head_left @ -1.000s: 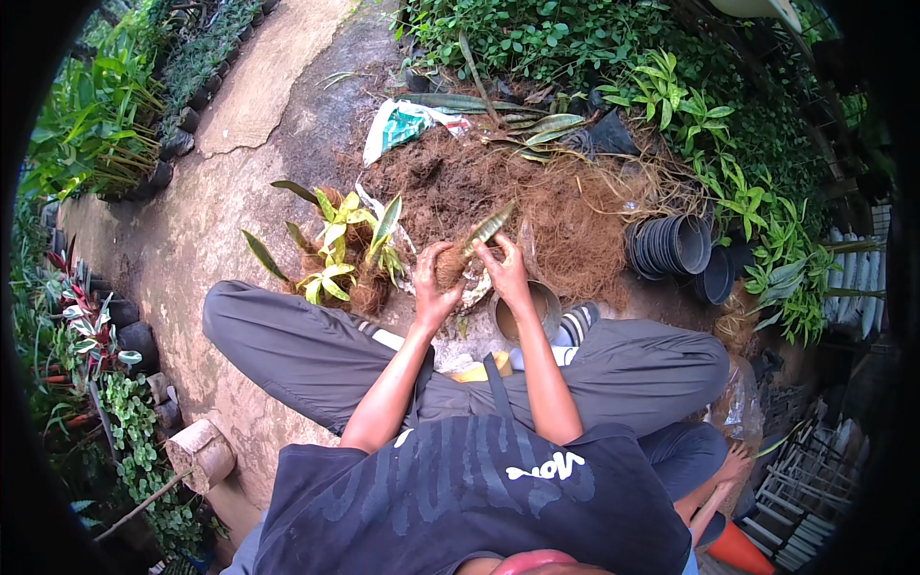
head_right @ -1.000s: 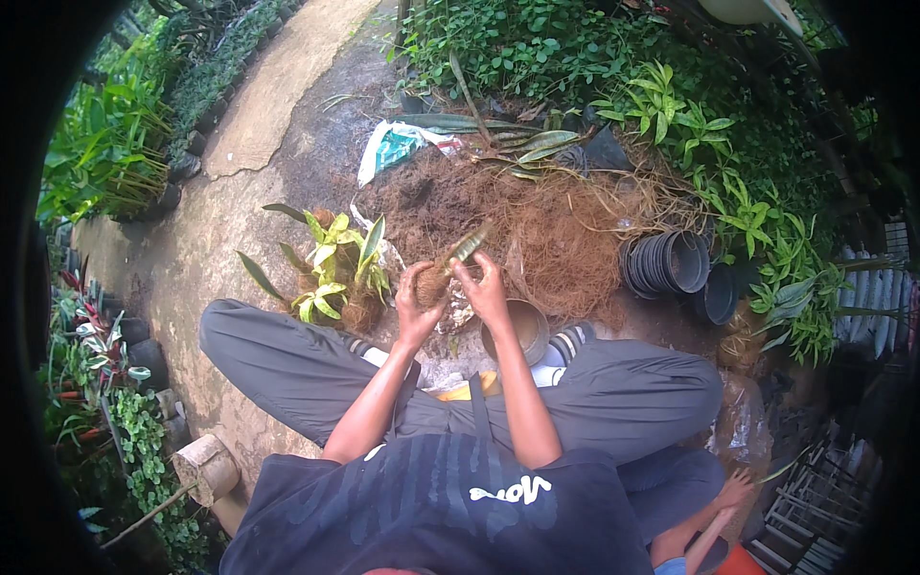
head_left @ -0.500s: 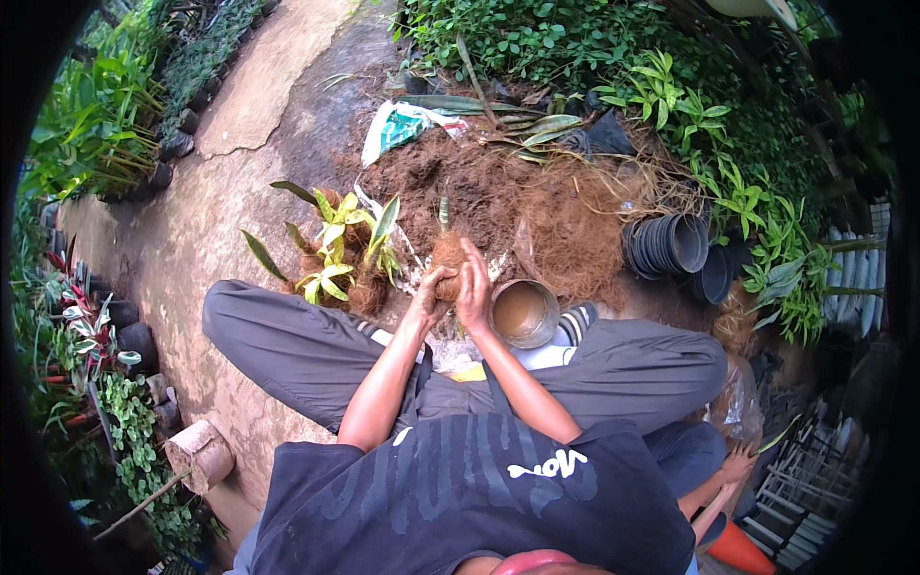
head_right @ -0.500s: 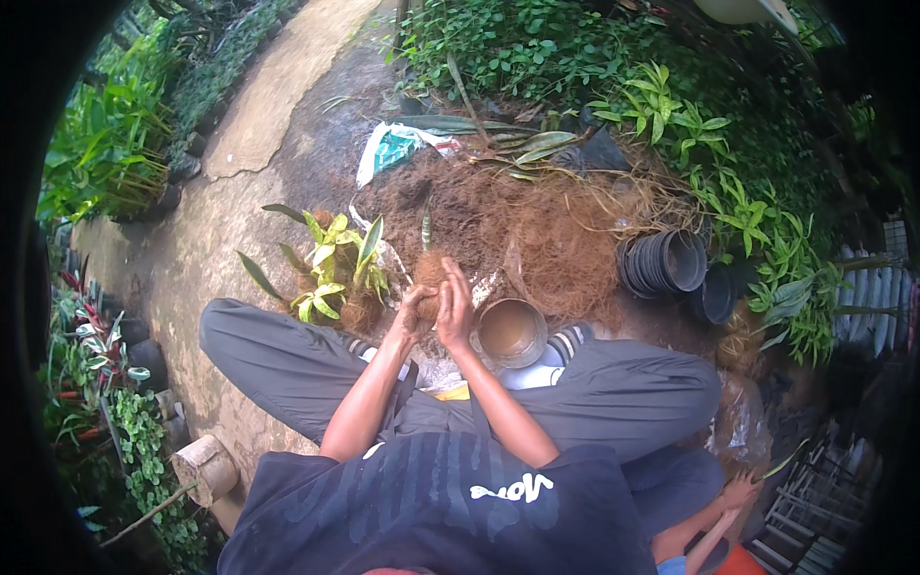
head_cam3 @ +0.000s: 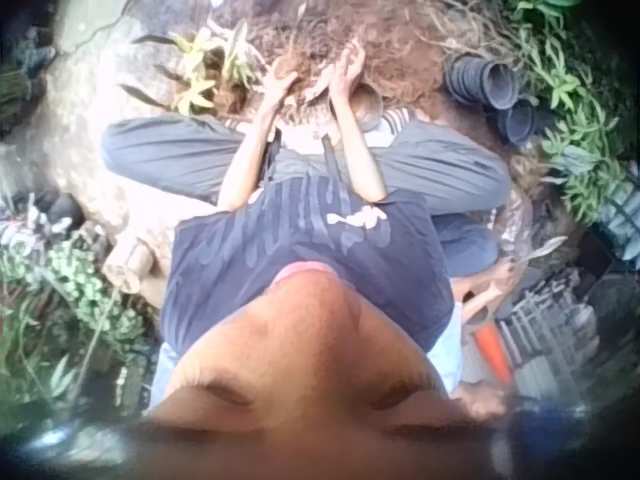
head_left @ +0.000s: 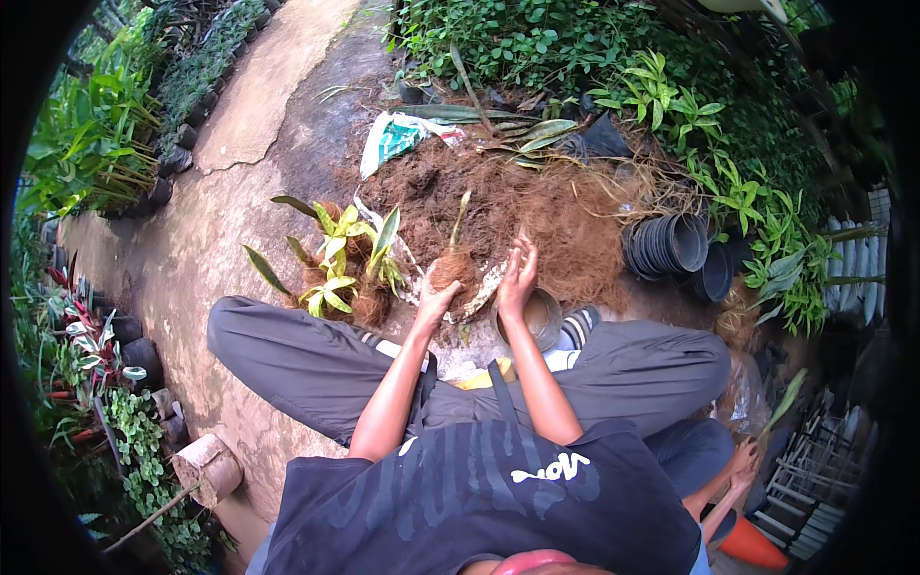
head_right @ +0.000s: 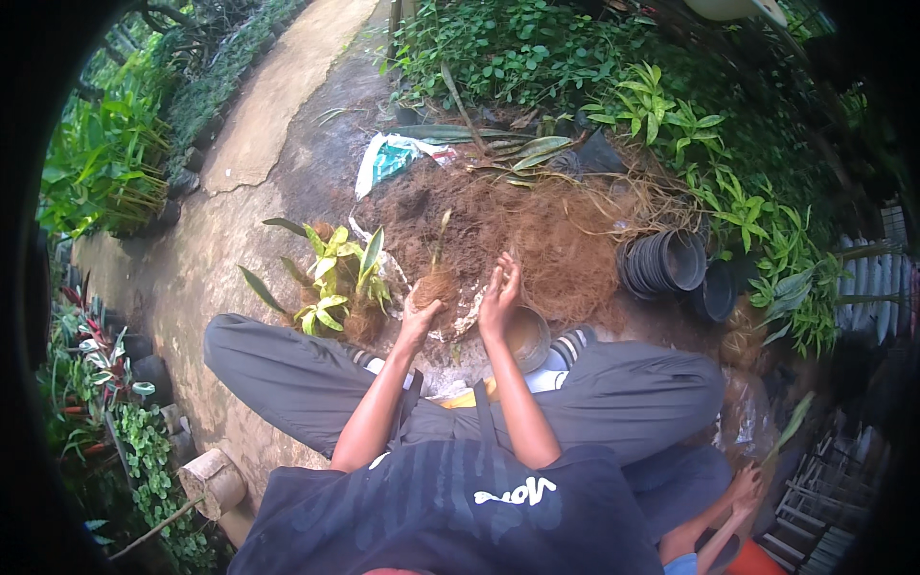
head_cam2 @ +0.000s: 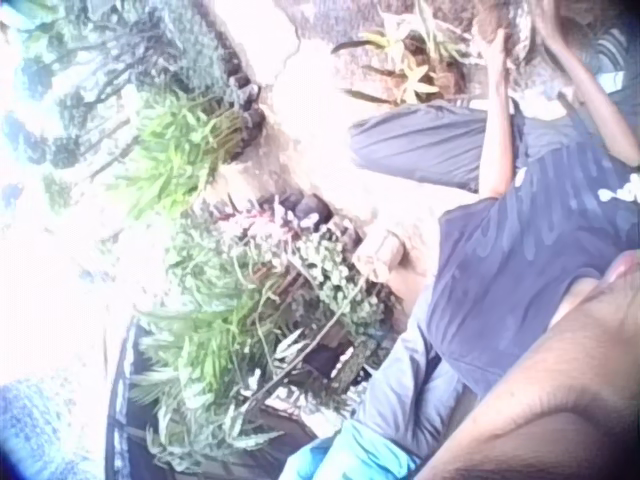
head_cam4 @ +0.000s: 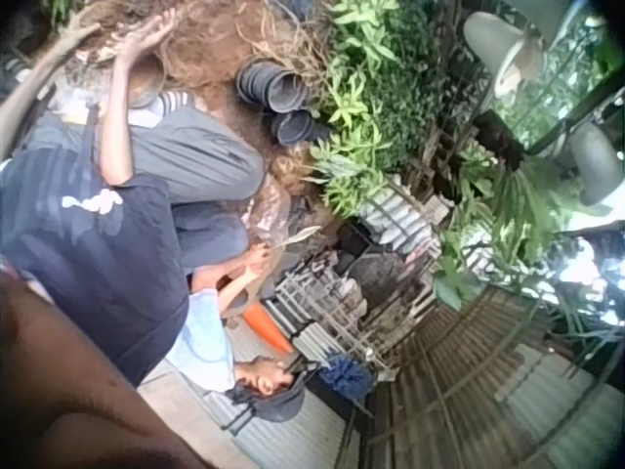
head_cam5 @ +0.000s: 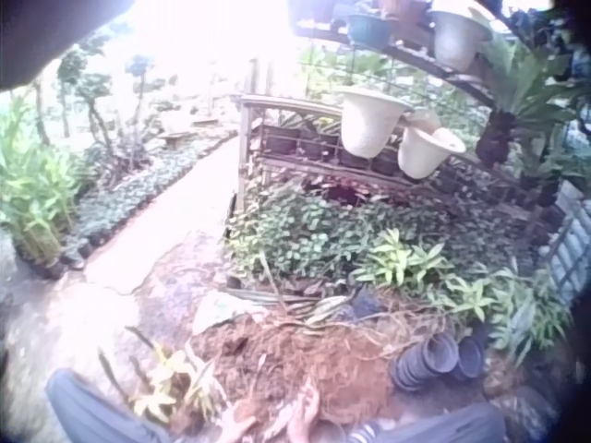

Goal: The person sits on the ground and wraps the root ball of a small plant with fibrous material. They then pick up a second plant and repeat the wrapping process, securing the material around the roots by hand.

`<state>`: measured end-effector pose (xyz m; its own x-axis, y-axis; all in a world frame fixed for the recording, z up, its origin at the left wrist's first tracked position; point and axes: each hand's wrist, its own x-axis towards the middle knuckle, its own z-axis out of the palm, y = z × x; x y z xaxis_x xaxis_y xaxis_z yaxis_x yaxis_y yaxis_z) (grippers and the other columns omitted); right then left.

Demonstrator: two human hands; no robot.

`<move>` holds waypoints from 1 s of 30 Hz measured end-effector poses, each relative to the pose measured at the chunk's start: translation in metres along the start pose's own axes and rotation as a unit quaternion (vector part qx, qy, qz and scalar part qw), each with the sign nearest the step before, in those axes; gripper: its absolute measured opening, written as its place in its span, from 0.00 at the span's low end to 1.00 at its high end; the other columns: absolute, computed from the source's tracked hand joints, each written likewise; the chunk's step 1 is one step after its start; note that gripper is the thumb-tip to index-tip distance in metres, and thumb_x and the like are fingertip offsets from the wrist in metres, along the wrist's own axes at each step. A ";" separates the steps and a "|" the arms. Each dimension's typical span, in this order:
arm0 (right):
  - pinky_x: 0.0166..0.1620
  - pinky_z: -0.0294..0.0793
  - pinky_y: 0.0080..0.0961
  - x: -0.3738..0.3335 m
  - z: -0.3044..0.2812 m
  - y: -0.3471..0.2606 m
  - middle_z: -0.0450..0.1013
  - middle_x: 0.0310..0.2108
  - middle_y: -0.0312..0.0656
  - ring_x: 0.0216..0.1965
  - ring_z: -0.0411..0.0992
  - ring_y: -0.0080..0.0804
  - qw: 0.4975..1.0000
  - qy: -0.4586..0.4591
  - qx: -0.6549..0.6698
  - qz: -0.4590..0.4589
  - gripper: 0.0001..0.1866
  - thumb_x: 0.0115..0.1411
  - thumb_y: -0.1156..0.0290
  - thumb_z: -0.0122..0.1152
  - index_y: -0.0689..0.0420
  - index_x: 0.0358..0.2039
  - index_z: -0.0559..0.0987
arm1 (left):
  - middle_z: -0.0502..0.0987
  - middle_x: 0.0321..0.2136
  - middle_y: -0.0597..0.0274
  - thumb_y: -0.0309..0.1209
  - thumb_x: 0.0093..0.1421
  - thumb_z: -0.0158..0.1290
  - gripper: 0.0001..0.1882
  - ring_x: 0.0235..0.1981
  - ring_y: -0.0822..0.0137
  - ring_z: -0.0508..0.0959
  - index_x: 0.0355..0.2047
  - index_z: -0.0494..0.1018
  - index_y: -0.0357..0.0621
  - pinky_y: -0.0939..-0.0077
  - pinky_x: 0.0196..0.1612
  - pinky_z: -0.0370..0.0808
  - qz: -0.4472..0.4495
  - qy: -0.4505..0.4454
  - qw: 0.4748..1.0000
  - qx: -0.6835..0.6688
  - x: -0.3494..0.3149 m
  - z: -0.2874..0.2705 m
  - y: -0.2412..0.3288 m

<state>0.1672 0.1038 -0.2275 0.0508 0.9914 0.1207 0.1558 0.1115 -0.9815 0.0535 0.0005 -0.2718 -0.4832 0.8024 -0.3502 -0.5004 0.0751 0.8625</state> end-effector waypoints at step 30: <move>0.40 0.75 0.37 0.196 -0.073 0.057 0.78 0.23 0.47 0.31 0.77 0.45 0.932 -0.156 -0.327 0.032 0.06 0.50 0.70 0.66 0.56 0.28 0.83 | 0.76 0.35 0.59 0.29 0.50 0.55 0.18 0.35 0.62 0.78 0.43 0.69 0.40 0.67 0.41 0.76 -0.185 0.002 0.957 -0.225 0.025 0.030 0.005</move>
<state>0.2579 0.2990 -0.2486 -0.1925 0.9777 -0.0843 0.7350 0.0867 -0.6725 0.0601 0.0383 -0.2650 -0.2150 0.7679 -0.6034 -0.8959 0.0908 0.4348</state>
